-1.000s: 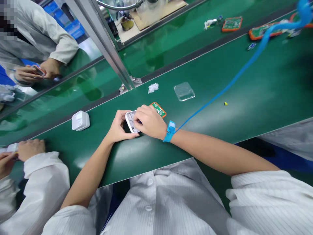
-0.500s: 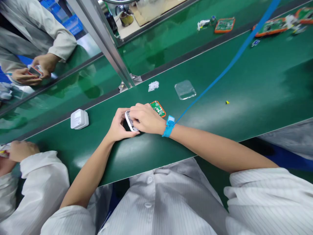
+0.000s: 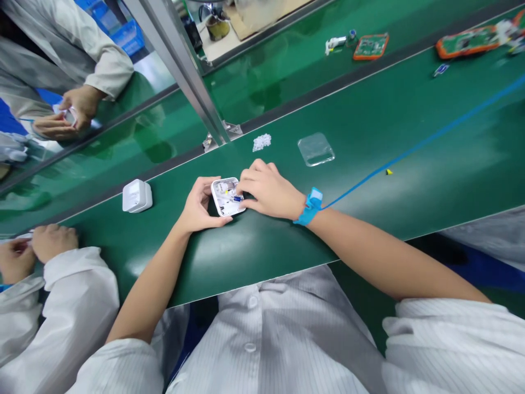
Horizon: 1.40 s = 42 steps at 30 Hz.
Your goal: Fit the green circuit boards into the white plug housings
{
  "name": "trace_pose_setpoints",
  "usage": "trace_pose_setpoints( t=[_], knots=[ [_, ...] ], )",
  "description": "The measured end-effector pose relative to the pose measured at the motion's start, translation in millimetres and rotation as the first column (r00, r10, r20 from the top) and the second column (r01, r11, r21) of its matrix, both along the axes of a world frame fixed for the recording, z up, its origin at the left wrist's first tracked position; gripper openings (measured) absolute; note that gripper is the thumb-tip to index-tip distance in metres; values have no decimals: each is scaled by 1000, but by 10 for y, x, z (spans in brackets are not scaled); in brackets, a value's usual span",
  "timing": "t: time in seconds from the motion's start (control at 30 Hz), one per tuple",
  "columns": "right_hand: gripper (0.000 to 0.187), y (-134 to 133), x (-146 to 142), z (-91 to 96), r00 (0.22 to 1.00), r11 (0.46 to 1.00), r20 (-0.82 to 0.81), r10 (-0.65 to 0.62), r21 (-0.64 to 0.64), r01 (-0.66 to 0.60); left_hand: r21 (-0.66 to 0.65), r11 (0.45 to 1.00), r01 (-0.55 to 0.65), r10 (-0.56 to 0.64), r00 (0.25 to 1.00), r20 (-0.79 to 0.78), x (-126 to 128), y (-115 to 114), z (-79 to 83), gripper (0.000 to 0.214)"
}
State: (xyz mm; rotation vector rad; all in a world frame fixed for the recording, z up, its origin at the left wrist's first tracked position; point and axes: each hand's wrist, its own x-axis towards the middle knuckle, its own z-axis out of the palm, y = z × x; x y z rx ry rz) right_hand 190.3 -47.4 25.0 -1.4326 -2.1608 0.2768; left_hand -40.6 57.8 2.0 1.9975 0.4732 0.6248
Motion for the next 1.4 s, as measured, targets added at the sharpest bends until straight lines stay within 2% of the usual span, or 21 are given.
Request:
trace_pose_setpoints(
  t=[0.2, 0.27, 0.33, 0.4, 0.47, 0.53, 0.6, 0.7, 0.8, 0.87, 0.93, 1.03, 1.1, 1.17, 1.23, 1.3, 1.4],
  knots=[
    [17, -1, -133, -80, 998, 997, -54, -40, 59, 43, -26, 1000, 9, -10, 1000, -25, 15, -10, 51, 93],
    [12, 37, -151, -67, 985, 996, -148, -85, -1, 86, -30, 999, 25, -27, 998, -64, 37, -20, 90, 92],
    [8, 108, -155, -28, 948, 983, -272, -164, -121, 135, -19, 999, 44, -45, 996, -83, 60, -11, 114, 92],
    [15, 192, -161, 27, 887, 953, -373, -272, -234, 194, 2, 998, 61, -61, 995, -78, 75, 20, 113, 93],
    [22, 256, -173, 77, 845, 933, -413, -339, -265, 245, 5, 997, 71, -71, 996, -59, 80, 58, 94, 94],
    [24, 271, -187, 100, 858, 942, -395, -327, -208, 263, -6, 997, 74, -74, 996, -46, 78, 79, 74, 95],
    [22, 234, -199, 91, 905, 964, -335, -263, -132, 232, -6, 998, 61, -61, 997, -45, 75, 68, 67, 94],
    [9, 150, -210, 51, 955, 983, -234, -184, -55, 176, 23, 1000, 11, -10, 999, -46, 81, 17, 76, 92],
    [6, 158, -217, 44, 928, 970, -285, -239, -106, 217, 54, 998, 23, -21, 999, -31, 95, -8, 87, 90],
    [15, 234, -207, 67, 896, 952, -337, -287, -204, 228, 59, 997, 47, -46, 999, -22, 101, 5, 87, 91],
    [28, 329, -174, 93, 902, 941, -303, -306, -240, 239, 50, 997, 52, -51, 998, -26, 103, 30, 82, 92],
    [40, 424, -103, 107, 932, 954, -215, -293, -136, 268, 44, 997, 63, -61, 997, -48, 92, 58, 74, 95],
    [52, 433, -70, 110, 954, 972, -190, -232, -80, 220, 64, 995, 83, -79, 995, -56, 76, 62, 72, 94],
    [57, 409, -61, 127, 982, 987, -149, -115, -130, 96, 97, 992, 84, -78, 995, -65, 60, 60, 73, 89],
    [52, 374, -73, 166, 991, 968, -126, -42, -251, 9, 122, 989, 78, -68, 994, -80, 50, 59, 78, 85],
    [44, 351, -95, 220, 991, 941, -116, -61, -339, 19, 126, 989, 80, -69, 993, -94, 47, 65, 81, 85],
    [36, 361, -124, 287, 992, 928, -60, -110, -363, 81, 113, 990, 82, -72, 993, -93, 47, 78, 84, 88]
  ],
)
